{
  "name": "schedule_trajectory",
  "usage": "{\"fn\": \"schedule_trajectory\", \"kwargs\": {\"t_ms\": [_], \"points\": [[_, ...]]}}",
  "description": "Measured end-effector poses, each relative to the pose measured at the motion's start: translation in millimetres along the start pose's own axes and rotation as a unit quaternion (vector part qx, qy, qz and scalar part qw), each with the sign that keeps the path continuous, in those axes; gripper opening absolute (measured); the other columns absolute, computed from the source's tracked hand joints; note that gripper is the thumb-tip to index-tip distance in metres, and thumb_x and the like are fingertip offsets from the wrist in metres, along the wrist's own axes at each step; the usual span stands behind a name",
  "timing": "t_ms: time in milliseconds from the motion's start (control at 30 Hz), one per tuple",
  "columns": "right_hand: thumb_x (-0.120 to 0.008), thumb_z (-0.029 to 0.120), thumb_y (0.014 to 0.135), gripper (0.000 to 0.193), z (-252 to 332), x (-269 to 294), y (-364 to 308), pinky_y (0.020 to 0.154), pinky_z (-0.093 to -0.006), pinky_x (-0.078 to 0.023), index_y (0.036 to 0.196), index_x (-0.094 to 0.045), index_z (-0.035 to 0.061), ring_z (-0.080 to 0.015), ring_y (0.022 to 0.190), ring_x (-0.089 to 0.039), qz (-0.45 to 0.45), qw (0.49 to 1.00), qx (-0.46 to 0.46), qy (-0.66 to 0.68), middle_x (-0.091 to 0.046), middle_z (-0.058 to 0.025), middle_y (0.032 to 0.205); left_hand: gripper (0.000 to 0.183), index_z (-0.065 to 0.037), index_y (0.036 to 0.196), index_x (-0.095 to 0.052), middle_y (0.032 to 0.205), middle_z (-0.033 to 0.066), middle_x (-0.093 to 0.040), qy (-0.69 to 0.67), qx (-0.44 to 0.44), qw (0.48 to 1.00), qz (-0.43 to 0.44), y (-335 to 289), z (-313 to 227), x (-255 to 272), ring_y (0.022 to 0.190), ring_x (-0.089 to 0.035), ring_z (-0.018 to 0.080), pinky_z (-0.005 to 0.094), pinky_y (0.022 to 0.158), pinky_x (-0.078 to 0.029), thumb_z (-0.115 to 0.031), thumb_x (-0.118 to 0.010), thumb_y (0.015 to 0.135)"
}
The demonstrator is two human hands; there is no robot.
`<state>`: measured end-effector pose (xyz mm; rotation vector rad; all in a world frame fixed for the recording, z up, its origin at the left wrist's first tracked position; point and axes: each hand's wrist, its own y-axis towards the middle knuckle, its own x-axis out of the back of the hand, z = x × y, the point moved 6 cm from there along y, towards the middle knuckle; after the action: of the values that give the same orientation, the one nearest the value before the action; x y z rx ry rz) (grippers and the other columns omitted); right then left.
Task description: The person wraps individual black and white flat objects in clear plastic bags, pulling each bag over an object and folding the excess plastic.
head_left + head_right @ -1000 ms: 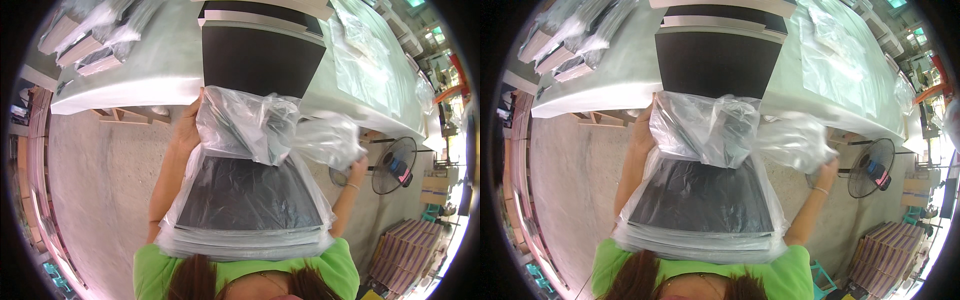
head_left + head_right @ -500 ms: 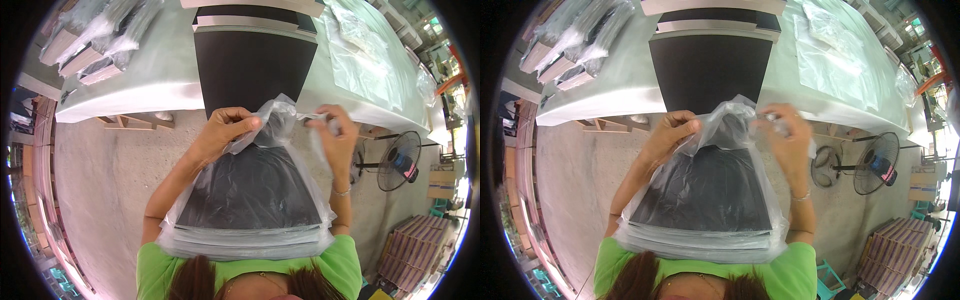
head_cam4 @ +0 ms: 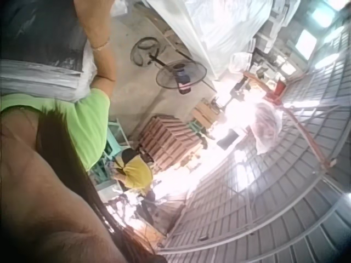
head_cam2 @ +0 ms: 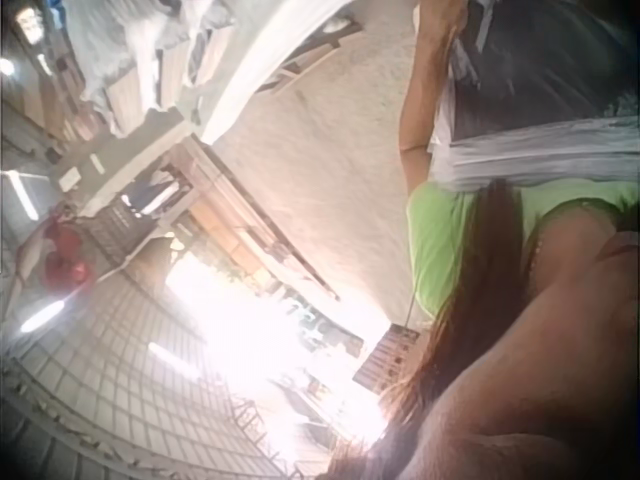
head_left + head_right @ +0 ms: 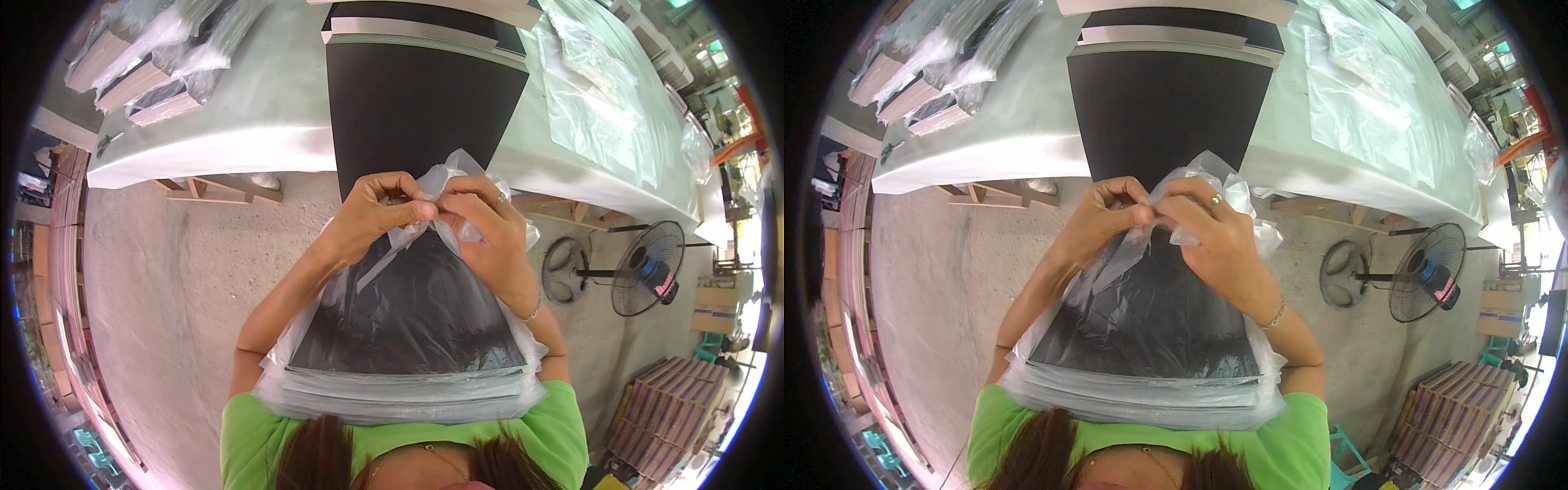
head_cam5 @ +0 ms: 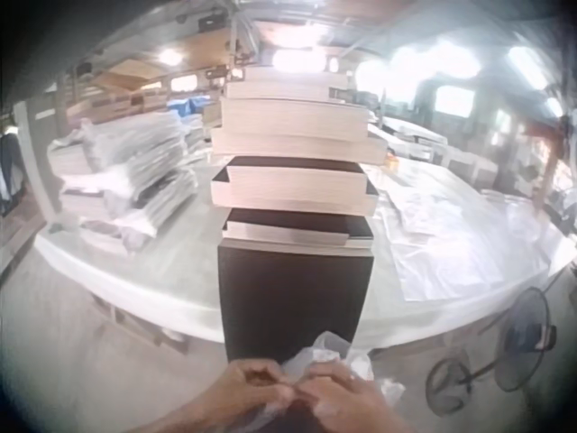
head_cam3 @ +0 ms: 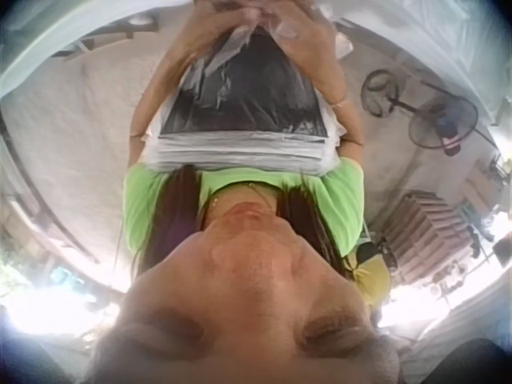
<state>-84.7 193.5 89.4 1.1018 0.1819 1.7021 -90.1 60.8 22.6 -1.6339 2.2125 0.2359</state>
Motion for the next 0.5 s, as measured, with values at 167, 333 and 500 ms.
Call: {"fn": "schedule_trajectory", "kwargs": {"t_ms": [167,333,500], "points": [[-0.067,-0.003,0.07,0.02,-7,5,0,0.056,-0.0264,-0.047,0.086,-0.058,0.005,-0.0173,0.072,-0.061,-0.053,0.992,0.013,0.117,-0.061,-0.0045,0.086,0.02,-0.009,0.077,-0.059,0.066,-0.0053,-0.051,-0.057,0.052,0.997,-0.004,2,12,10,0.061,-0.046,0.0019,0.0172,0.057,-0.037,-0.025,-0.07,0.08],[-0.06,0.008,0.083,0.01,-40,33,-21,0.051,-0.0209,-0.04,0.09,-0.055,0.003,-0.0069,0.062,-0.054,-0.025,0.942,-0.208,0.261,-0.057,-0.0025,0.079,0.02,-0.008,0.078,-0.057,0.069,-0.0039,-0.053,0.025,0.031,0.992,-0.122,-1,14,55,0.066,-0.048,0.0033,0.0188,0.059,-0.039,-0.025,-0.066,0.083],[-0.054,0.015,0.09,0.011,-49,55,-23,0.052,-0.0188,-0.036,0.09,-0.052,0.0039,-0.0046,0.054,-0.045,-0.004,0.938,-0.291,0.188,-0.051,0.0,0.075,0.023,-0.002,0.085,-0.056,0.08,0.0053,-0.057,0.391,-0.15,0.851,-0.318,-13,-37,94,0.079,-0.054,0.0128,0.028,0.07,-0.044,-0.022,-0.067,0.082]]}}
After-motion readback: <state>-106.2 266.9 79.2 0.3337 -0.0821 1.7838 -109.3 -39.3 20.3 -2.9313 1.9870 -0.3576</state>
